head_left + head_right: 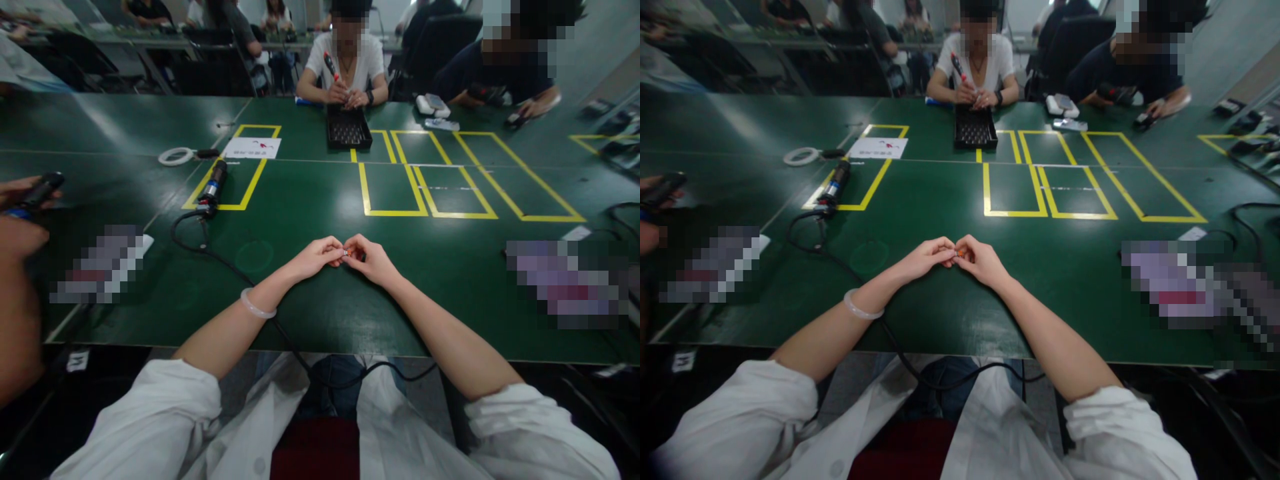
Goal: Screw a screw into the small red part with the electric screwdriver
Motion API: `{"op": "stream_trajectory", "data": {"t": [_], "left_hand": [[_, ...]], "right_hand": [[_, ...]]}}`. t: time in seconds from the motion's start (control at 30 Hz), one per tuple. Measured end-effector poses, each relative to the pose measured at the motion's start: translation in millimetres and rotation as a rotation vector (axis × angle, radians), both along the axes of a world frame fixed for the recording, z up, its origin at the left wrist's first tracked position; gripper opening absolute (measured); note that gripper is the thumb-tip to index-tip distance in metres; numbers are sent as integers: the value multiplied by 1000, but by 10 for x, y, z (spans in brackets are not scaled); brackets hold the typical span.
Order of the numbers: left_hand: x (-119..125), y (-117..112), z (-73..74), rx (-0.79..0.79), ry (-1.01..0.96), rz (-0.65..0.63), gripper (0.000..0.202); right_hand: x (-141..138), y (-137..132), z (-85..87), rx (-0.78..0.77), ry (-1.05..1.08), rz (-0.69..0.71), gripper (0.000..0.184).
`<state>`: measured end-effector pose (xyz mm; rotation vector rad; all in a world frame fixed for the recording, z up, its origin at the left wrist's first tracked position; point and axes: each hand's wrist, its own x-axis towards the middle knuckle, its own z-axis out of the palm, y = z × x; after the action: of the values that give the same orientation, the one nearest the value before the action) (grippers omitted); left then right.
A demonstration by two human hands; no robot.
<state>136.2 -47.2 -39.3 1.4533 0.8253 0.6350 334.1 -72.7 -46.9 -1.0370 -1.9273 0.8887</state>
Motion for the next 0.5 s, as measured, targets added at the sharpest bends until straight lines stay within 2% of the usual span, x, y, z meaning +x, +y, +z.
{"op": "stream_trajectory", "data": {"t": [0.1, 0.27, 0.5], "left_hand": [[0, -4, -3, -2, -27, 12, 36], [15, -31, 30, 36, -46, 15, 33], [27, -53, 69, 44, -32, 50, 28]], "right_hand": [[-3, 8, -15, -63, 94, 6, 26], [12, 52, -70, -183, 218, 6, 28], [21, 57, -27, -110, 153, -12, 24]]}}
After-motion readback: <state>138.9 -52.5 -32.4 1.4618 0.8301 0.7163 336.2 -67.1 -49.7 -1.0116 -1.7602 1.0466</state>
